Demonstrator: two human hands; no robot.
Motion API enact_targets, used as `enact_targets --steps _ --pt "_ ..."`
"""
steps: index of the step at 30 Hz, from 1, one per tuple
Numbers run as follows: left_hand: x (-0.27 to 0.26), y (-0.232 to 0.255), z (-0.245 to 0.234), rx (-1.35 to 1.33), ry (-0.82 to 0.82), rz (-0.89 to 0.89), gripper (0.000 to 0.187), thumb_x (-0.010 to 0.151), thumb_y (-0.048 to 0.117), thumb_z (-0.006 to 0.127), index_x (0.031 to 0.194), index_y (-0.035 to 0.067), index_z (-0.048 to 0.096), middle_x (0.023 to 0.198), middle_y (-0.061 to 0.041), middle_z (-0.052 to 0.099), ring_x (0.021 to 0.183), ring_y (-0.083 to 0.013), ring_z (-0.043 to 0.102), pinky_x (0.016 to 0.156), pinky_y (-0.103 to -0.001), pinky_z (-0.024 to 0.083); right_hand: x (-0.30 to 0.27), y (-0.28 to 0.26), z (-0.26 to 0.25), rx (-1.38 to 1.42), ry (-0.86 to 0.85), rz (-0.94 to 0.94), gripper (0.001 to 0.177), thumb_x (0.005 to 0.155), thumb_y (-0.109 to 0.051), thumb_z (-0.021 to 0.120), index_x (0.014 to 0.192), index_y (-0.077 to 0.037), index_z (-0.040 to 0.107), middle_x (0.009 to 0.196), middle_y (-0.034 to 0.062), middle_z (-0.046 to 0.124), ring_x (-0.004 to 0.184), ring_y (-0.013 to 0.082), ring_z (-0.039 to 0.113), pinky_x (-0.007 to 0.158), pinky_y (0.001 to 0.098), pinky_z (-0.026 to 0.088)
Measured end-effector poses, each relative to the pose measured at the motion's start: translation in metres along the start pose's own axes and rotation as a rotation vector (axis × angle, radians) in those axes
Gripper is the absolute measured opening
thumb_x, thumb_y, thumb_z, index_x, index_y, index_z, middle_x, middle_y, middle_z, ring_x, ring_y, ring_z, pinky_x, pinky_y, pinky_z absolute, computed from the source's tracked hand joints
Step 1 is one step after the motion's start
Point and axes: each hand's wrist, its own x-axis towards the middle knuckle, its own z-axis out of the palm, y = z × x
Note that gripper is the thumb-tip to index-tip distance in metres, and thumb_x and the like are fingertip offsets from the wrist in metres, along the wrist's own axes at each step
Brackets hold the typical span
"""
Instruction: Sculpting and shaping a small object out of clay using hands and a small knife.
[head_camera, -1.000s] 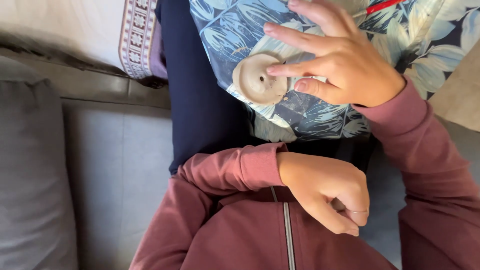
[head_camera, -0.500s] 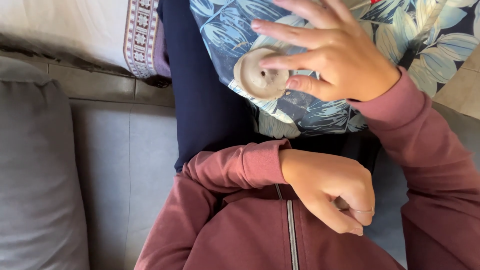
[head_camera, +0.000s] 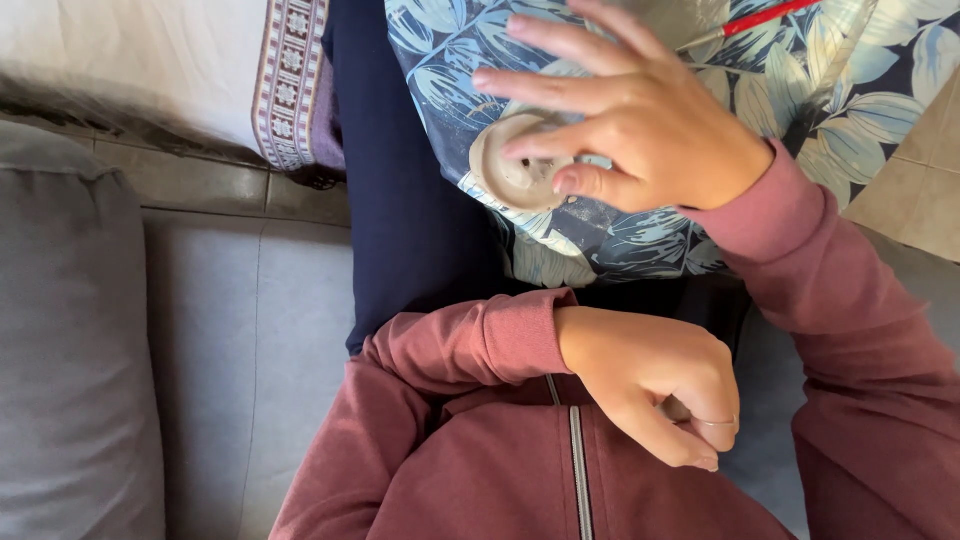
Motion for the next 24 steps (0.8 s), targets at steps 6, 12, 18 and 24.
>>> enact_targets --steps 6,12,18,24 --pt "0.000 0.002 0.001 0.018 0.001 0.011 0.035 0.096 0.016 0.048 0.064 0.002 0.043 0.058 -0.006 0.041 0.052 -0.0227 0.029 0.051 -0.032 0.032 0.001 0.005 -0.004 -0.207 0.050 -0.056 0.053 0.106 -0.052 0.050 0.117 -0.016 0.087 0.159 0.0024 0.057 0.150 0.0310 0.044 0.115 0.0518 0.029" --pt "0.000 0.003 0.001 0.036 0.007 0.019 0.033 0.094 0.016 0.049 0.065 0.002 0.043 0.057 -0.006 0.042 0.051 -0.0227 0.030 0.050 -0.032 0.032 0.001 0.000 -0.008 -0.044 0.022 -0.061 0.061 0.100 -0.059 0.043 0.111 -0.014 0.083 0.152 0.0043 0.063 0.148 0.0356 0.047 0.124 0.0572 0.025" --pt "-0.001 0.000 0.002 0.005 0.016 0.011 0.032 0.094 0.014 0.049 0.065 0.002 0.041 0.057 -0.006 0.040 0.051 -0.0214 0.028 0.049 -0.032 0.031 0.004 0.000 -0.002 -0.113 0.019 -0.069 0.054 0.106 -0.052 0.046 0.118 -0.013 0.081 0.156 0.0036 0.060 0.149 0.0332 0.045 0.119 0.0569 0.025" --pt "0.000 0.005 0.004 0.038 0.010 0.022 0.032 0.094 0.016 0.048 0.065 0.002 0.043 0.058 -0.006 0.041 0.051 -0.0224 0.031 0.051 -0.033 0.032 0.005 -0.004 -0.015 0.053 0.065 -0.053 0.083 0.103 -0.060 0.018 0.113 -0.013 0.085 0.150 0.0129 0.062 0.144 0.0412 0.049 0.118 0.0571 0.028"
